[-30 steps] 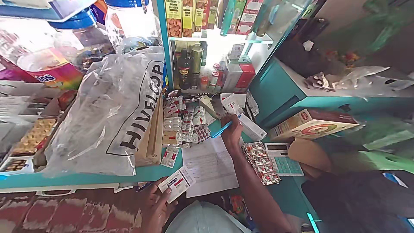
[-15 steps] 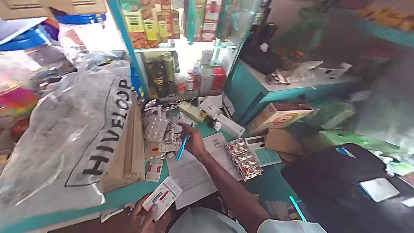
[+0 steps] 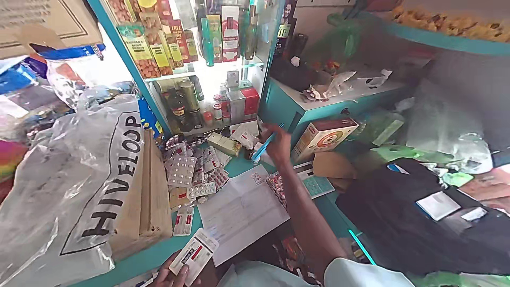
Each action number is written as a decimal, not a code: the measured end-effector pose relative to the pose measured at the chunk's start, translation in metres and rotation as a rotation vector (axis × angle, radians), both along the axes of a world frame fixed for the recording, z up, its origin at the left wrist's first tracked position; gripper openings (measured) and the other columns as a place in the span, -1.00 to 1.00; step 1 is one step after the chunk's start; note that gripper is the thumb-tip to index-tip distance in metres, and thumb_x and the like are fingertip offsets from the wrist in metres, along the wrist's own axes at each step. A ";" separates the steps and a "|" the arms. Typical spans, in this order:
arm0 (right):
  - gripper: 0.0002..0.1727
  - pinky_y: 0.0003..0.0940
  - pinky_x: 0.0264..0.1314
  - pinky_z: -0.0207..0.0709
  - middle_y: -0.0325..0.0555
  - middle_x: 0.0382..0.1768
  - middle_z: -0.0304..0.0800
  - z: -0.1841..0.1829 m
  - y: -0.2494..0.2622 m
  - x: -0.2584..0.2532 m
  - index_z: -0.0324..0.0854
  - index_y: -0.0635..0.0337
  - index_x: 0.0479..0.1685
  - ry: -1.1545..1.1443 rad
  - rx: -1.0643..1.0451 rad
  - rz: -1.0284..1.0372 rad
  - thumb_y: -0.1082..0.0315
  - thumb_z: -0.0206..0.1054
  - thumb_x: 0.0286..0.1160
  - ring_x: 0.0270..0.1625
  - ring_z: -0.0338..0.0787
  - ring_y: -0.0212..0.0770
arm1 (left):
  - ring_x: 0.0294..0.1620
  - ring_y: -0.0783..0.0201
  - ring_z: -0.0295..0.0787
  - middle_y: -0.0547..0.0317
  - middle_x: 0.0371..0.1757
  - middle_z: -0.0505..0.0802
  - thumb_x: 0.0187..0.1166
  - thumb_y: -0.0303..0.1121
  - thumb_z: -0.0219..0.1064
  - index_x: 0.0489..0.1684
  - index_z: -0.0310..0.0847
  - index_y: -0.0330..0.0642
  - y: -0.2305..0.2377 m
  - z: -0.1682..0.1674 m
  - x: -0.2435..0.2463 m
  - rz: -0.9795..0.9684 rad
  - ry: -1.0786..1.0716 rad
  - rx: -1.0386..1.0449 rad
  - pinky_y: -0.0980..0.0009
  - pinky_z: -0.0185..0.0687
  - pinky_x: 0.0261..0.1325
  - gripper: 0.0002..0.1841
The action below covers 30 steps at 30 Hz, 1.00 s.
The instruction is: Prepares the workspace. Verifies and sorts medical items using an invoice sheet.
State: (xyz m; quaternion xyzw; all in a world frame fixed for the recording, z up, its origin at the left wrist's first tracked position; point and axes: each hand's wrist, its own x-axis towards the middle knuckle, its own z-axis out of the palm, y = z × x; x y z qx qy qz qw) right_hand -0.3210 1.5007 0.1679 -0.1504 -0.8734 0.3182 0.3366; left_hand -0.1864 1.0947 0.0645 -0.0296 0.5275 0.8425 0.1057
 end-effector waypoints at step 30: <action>-0.67 0.26 0.15 0.64 0.14 -0.11 0.85 -0.002 0.018 -0.126 0.78 0.17 -0.05 -0.533 0.555 0.250 0.06 0.46 0.52 0.06 0.83 0.21 | 0.13 0.27 0.84 0.21 0.10 0.89 0.60 -0.61 0.26 0.36 0.57 -0.18 -0.050 -0.016 -0.019 -0.140 0.029 -0.056 0.16 0.76 0.28 -0.63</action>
